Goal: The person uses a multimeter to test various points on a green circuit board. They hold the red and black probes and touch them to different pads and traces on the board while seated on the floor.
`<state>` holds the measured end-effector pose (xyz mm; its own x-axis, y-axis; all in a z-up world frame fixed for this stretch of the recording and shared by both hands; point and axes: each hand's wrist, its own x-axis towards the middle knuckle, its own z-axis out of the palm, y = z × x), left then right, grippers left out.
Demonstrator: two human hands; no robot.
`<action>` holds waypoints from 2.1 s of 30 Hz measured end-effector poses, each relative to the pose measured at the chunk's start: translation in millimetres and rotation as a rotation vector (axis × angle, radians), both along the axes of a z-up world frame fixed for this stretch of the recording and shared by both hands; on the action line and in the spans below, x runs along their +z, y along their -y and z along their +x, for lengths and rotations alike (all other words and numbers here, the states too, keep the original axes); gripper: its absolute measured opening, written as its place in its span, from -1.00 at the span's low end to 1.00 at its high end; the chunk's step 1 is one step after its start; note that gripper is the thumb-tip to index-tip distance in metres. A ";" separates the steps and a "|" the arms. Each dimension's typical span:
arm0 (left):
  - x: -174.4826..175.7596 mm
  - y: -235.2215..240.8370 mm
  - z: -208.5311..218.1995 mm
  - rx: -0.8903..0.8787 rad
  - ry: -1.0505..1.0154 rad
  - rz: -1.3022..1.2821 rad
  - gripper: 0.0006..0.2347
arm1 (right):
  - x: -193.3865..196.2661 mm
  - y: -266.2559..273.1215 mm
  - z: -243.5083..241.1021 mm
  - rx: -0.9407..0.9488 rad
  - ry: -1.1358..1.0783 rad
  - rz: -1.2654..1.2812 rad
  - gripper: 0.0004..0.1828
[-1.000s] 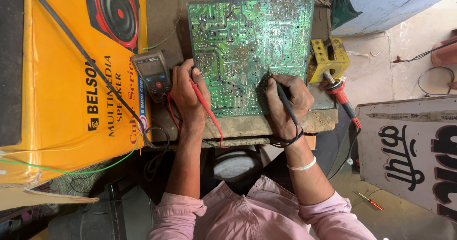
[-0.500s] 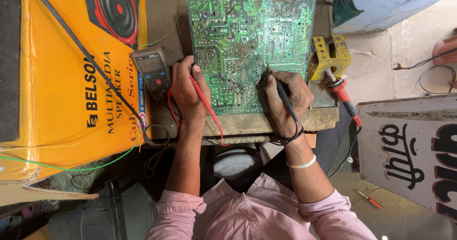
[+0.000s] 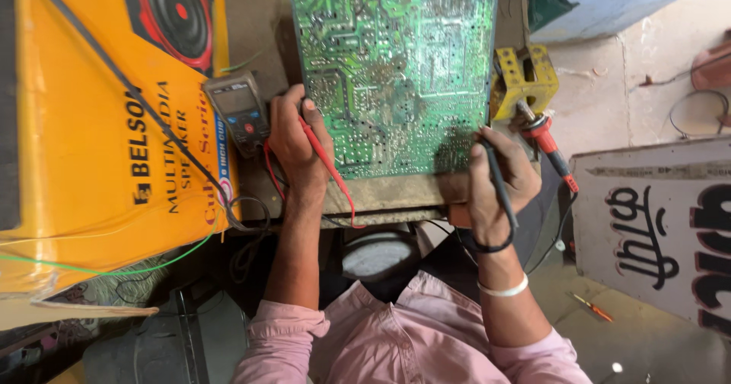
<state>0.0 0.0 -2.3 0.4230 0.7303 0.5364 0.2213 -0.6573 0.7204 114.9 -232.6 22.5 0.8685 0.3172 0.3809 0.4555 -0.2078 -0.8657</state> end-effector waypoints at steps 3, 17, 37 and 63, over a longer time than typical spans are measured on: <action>0.0 1.4 -0.8 -0.004 0.005 0.012 -0.85 | -6.0 30.1 -12.5 -0.075 -0.167 -0.053 -0.76; -2.6 -0.1 -2.2 -0.027 0.010 0.049 -0.86 | -9.7 28.8 -35.9 0.133 -0.112 -0.161 -0.79; -0.2 -0.4 -0.6 -0.015 0.014 0.029 -0.86 | 4.3 48.7 -11.9 0.179 -0.092 -0.257 -0.77; 2.4 0.5 -1.3 -0.003 -0.026 0.020 -0.86 | 12.1 70.1 -10.4 0.190 0.092 -0.322 -0.72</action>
<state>-1.3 -0.5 0.1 0.4391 0.7181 0.5399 0.2374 -0.6723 0.7012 104.5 -302.7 34.5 0.7497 0.5853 0.3090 0.5847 -0.3671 -0.7234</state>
